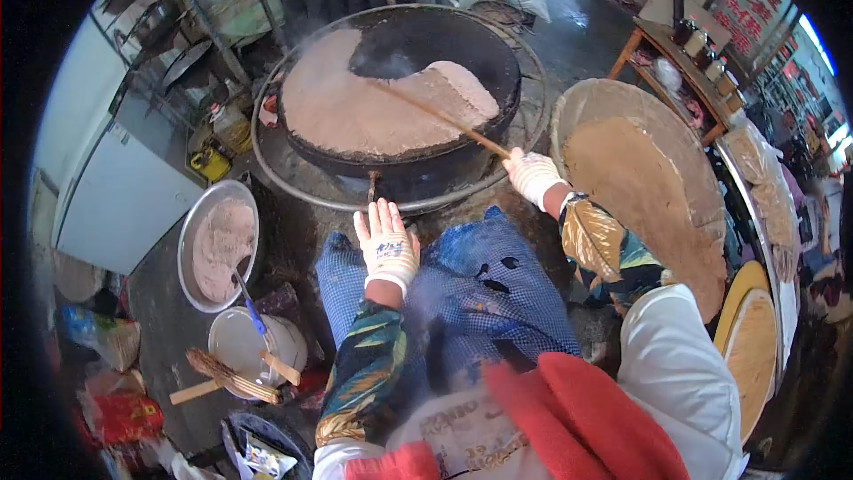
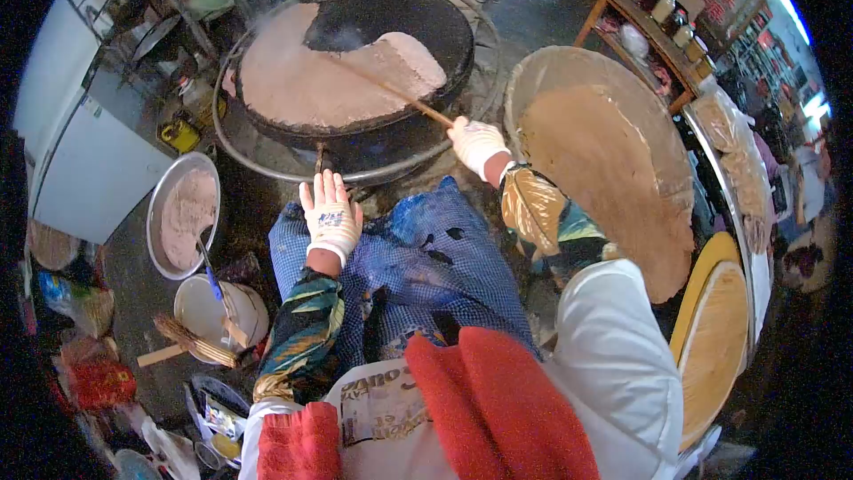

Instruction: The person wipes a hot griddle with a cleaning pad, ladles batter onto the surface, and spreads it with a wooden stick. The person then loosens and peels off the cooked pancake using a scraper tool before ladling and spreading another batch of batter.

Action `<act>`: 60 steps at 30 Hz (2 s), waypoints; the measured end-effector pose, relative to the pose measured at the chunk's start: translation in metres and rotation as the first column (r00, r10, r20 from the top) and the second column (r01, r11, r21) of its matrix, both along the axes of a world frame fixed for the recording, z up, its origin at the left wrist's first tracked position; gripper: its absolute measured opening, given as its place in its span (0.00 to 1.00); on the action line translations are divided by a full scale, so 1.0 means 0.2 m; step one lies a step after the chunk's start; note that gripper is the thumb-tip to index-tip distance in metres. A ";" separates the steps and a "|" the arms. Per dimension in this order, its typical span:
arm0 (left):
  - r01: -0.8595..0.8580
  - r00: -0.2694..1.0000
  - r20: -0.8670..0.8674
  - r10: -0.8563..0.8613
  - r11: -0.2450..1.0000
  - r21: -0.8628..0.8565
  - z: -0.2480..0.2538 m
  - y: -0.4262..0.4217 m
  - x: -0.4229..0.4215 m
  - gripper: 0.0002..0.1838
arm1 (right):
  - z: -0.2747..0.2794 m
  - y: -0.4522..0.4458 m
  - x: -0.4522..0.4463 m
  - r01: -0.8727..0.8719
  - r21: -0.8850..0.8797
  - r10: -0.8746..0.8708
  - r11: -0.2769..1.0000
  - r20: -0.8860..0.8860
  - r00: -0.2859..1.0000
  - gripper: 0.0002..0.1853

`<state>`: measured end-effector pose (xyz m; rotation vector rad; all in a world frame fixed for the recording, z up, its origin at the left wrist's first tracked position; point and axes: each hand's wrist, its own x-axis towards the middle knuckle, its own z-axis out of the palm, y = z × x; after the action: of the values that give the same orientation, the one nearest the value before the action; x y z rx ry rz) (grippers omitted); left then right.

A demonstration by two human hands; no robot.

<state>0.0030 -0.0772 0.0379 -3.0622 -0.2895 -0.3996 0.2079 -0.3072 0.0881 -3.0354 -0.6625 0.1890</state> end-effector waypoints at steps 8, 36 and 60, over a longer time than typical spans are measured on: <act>-0.011 1.000 0.025 0.012 0.999 -0.036 0.01 0.10 -0.02 0.37 | 0.00 0.00 -0.02 -0.096 0.067 0.087 0.993 0.125 0.988 0.18; -0.262 0.961 -0.078 0.266 0.963 0.067 0.06 0.46 0.02 0.30 | -0.06 -0.06 0.09 -0.132 -0.085 0.146 0.988 0.195 0.970 0.17; -0.049 0.993 -0.106 0.058 0.995 0.081 0.02 0.08 0.02 0.35 | -0.02 0.01 0.13 0.025 0.046 -0.032 0.999 0.145 0.989 0.20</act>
<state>0.0080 -0.0613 0.0412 -2.9783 -0.3416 -0.2355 0.2349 -0.3049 0.0832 -3.0356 -0.6217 -0.0477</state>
